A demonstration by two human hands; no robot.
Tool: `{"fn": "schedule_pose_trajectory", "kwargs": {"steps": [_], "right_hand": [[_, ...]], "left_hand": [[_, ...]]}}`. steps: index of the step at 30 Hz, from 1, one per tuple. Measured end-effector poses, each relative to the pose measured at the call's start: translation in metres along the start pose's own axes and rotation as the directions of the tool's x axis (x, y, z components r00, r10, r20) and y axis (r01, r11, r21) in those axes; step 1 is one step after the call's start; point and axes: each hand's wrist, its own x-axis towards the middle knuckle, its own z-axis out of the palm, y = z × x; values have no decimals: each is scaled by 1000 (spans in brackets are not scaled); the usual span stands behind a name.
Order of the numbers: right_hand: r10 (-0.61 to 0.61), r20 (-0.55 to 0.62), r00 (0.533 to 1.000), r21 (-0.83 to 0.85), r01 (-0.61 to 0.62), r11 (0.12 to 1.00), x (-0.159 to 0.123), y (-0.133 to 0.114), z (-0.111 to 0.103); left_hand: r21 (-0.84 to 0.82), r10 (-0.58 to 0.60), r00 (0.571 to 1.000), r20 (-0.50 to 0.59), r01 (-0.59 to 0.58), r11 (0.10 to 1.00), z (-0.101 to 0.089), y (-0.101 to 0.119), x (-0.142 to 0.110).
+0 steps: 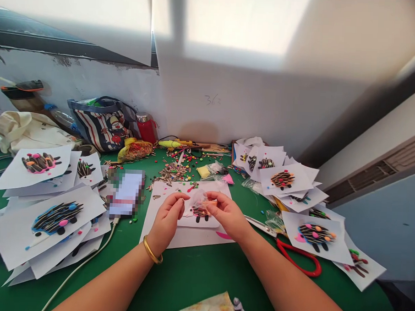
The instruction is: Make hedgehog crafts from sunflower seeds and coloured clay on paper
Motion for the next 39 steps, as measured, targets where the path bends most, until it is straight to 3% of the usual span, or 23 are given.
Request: {"fn": "schedule_pose_trajectory", "kwargs": {"steps": [4, 7, 11, 15, 22, 28, 32, 39], "right_hand": [[-28, -23, 999, -37, 27, 999, 0, -1, 1], [-30, 6, 1000, -22, 30, 999, -1, -1, 1], [-55, 40, 998, -1, 55, 998, -1, -1, 0], [-28, 51, 998, -36, 30, 999, -1, 0, 0], [-54, 21, 998, -138, 56, 989, 2, 2, -6], [-27, 11, 1000, -90, 28, 996, 4, 2, -8], [-11, -6, 1000, -51, 11, 999, 3, -3, -4], [-5, 85, 996, 38, 2, 999, -2, -9, 4]], "left_hand": [[1, 11, 1000, -1, -11, 1000, 0, 1, 0], [49, -55, 998, 15, 54, 997, 1, 4, 0], [93, -157, 983, 96, 148, 985, 5, 8, 0], [104, -172, 969, 177, 156, 982, 8, 9, -2], [-84, -230, 956, 180, 248, 965, 8, 10, -2], [-257, -323, 930, 176, 360, 897, 9, 8, -1], [-271, -322, 927, 193, 366, 890, 8, 8, -1], [-152, -301, 909, 286, 354, 923, 8, 12, -4]]}}
